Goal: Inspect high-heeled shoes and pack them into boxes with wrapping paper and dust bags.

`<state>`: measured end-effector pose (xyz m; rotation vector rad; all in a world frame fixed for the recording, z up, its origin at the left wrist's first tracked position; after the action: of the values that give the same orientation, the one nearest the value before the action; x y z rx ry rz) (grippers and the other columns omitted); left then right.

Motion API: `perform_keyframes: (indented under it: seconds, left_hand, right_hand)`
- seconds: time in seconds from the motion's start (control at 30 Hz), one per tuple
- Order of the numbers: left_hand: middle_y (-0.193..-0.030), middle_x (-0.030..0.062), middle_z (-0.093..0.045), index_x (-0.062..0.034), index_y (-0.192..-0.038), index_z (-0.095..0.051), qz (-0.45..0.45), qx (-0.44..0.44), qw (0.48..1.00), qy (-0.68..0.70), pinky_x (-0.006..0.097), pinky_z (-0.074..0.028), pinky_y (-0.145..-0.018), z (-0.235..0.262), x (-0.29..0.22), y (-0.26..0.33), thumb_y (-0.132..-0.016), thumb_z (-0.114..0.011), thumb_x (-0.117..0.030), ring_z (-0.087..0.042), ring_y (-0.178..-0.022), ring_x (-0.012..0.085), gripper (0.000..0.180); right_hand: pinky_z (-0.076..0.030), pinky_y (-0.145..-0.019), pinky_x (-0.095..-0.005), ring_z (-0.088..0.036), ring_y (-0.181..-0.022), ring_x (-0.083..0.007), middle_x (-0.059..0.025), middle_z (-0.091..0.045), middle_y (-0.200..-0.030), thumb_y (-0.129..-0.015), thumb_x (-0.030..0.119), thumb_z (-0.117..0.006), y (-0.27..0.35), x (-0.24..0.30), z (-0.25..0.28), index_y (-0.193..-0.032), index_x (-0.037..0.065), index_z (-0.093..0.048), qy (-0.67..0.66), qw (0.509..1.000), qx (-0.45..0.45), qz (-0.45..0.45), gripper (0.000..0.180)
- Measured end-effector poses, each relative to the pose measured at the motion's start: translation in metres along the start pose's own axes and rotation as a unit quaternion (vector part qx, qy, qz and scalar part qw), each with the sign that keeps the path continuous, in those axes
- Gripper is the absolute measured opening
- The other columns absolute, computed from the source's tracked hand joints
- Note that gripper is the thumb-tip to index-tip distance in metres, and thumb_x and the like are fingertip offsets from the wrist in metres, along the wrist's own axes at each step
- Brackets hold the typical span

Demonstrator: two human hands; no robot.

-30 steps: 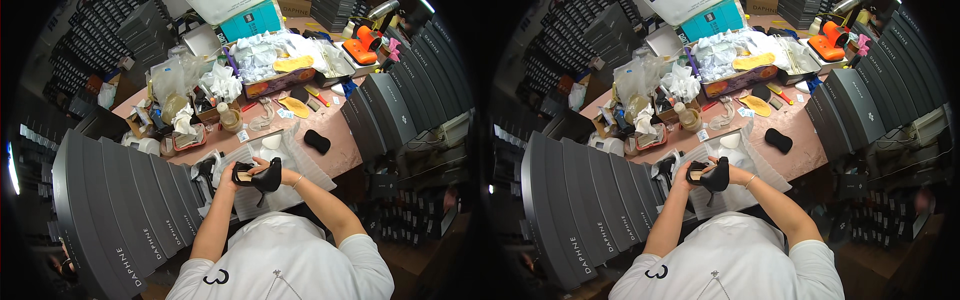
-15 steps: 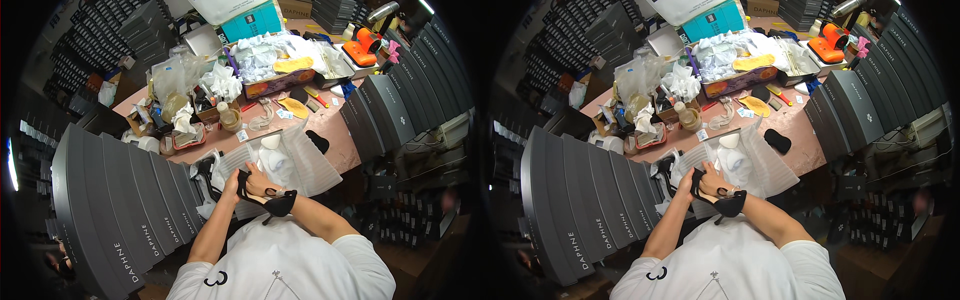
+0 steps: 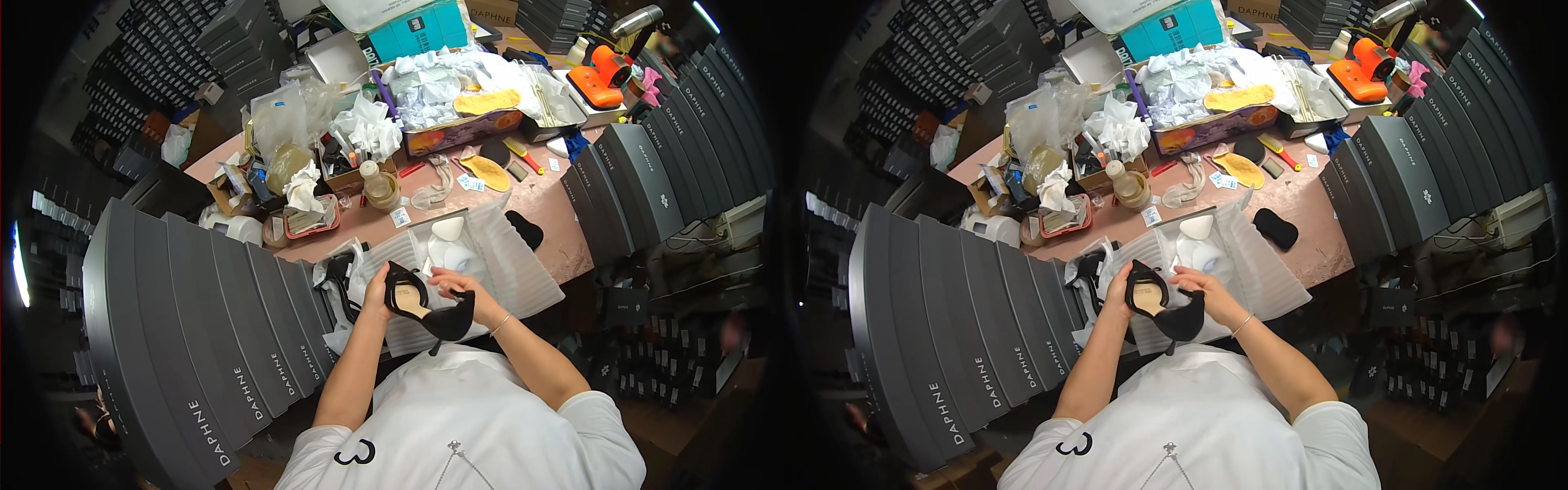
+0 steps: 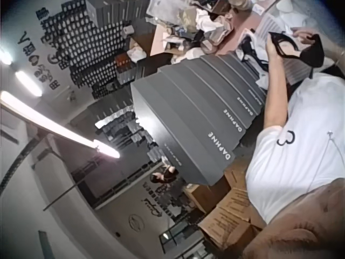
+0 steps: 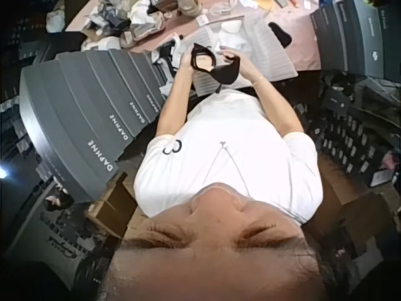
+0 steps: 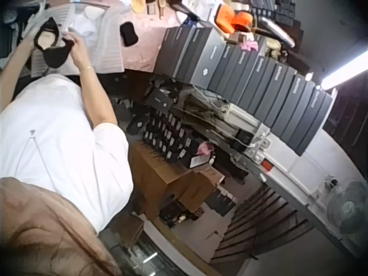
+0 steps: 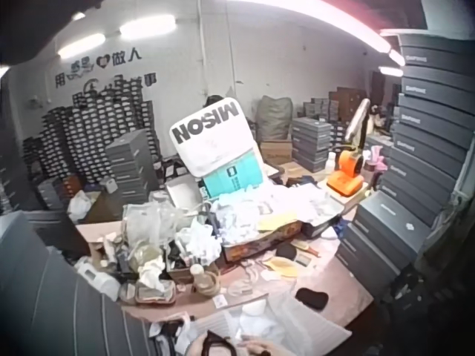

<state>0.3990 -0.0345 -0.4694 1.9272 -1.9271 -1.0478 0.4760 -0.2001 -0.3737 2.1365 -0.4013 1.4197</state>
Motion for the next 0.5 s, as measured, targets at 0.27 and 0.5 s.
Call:
perform_keyframes:
  seconds: [0.27,0.5]
  left_hand:
    - [-0.095,0.0185,-0.065,-0.0032,-0.098,-0.056,0.029,-0.004,0.999,0.037,0.045,-0.053,-0.080,0.001,-0.002,-0.009,-0.097,-0.036,-0.032,-0.064,-0.084,0.0317,0.035]
    - [-0.096,0.0160,-0.066,-0.0038,-0.097,-0.059,0.058,-0.006,0.997,0.042,0.044,-0.050,-0.084,-0.007,0.001,-0.006,-0.097,-0.035,-0.034,-0.064,-0.090,0.0304,0.038]
  right_hand:
    - [-0.050,-0.085,-0.0302,-0.059,-0.100,-0.0143,-0.0076,-0.057,-0.118,-0.097,0.021,-0.043,0.021,-0.011,0.015,-0.126,0.002,-0.052,-0.064,0.994,0.013,-0.087,0.036]
    - [-0.050,-0.083,-0.0329,-0.060,-0.100,-0.0201,-0.0110,-0.056,-0.120,-0.096,0.029,-0.043,0.042,-0.007,-0.001,-0.127,0.000,-0.048,-0.210,0.974,0.045,-0.078,0.043]
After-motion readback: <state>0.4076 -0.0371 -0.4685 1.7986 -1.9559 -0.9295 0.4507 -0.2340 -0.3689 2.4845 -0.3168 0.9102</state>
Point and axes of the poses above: each hand's wrist, its own y-axis away from the middle knuckle, its own z-axis out of the back of the hand, x = y × z, the point moved 6 cm from there along -y, towards the middle knuckle
